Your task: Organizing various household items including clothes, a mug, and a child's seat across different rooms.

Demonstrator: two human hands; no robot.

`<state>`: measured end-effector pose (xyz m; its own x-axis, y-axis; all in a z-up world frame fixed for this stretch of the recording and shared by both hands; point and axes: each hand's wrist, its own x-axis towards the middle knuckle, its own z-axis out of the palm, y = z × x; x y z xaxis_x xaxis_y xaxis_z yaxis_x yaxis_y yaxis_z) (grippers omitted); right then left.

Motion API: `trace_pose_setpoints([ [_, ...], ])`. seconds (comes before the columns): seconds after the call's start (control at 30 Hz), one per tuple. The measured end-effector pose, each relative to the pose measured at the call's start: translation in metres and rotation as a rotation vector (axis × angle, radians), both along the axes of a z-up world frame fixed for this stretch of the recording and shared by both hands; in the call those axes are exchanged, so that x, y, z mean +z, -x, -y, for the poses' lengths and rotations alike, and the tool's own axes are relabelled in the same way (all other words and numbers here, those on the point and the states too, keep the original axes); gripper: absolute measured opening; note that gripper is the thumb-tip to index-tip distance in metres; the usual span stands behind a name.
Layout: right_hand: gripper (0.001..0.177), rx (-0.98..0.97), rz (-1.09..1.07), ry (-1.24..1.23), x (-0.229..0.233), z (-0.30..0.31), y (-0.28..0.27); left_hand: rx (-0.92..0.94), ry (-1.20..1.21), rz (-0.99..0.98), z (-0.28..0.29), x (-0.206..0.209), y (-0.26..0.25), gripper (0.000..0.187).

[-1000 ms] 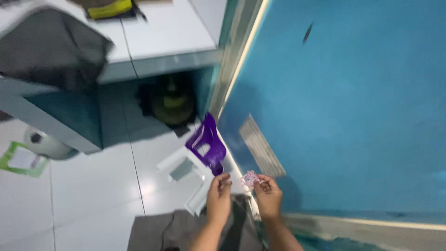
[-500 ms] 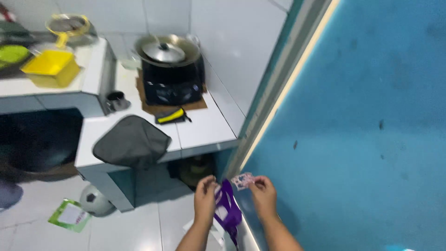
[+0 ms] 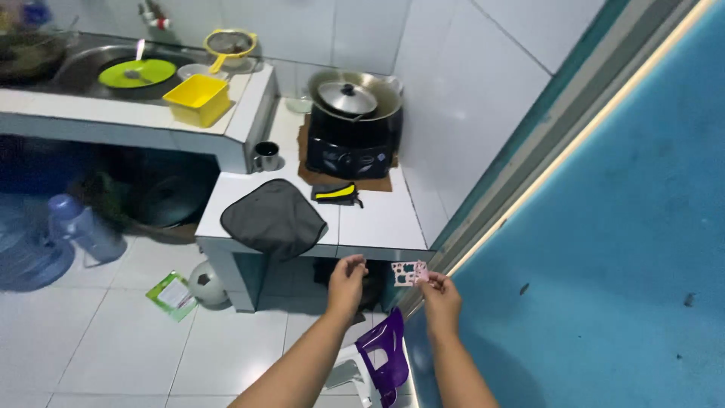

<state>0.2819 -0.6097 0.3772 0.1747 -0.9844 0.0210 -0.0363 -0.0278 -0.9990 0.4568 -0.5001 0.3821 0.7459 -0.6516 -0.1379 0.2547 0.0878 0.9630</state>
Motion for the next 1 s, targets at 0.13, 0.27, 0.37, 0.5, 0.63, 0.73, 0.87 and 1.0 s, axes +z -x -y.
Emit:
trace_pose_setpoints([
  [0.13, 0.032, 0.044, 0.070, -0.059, -0.015, 0.015, -0.019, 0.052, -0.024, -0.038, -0.012, 0.003, -0.025, 0.024],
  [0.27, 0.035, 0.087, 0.036, -0.075, -0.024, 0.024, -0.045, 0.090, -0.096, -0.060, -0.027, 0.018, -0.050, 0.025],
  [0.37, 0.034, 0.107, 0.035, -0.085, -0.043, 0.044, -0.076, 0.109, -0.096, -0.048, -0.027, 0.014, -0.072, 0.025],
  [0.5, 0.030, 0.059, 0.001, -0.153, -0.060, 0.047, -0.118, 0.093, -0.129, -0.058, -0.022, -0.007, -0.116, 0.028],
  [0.63, 0.029, 0.007, 0.003, -0.174, -0.097, 0.063, -0.173, 0.087, -0.101, -0.084, -0.006, -0.041, -0.193, 0.030],
  [0.73, 0.029, -0.064, -0.107, -0.201, -0.142, 0.059, -0.203, 0.078, -0.155, -0.060, -0.013, -0.072, -0.239, 0.030],
  [0.87, 0.024, -0.176, -0.077, -0.268, -0.158, 0.072, -0.266, 0.045, -0.074, -0.019, 0.015, -0.114, -0.319, 0.029],
  [1.0, 0.018, -0.272, 0.134, -0.448, -0.193, 0.082, -0.280, -0.017, -0.233, 0.100, 0.029, -0.107, -0.349, 0.028],
])
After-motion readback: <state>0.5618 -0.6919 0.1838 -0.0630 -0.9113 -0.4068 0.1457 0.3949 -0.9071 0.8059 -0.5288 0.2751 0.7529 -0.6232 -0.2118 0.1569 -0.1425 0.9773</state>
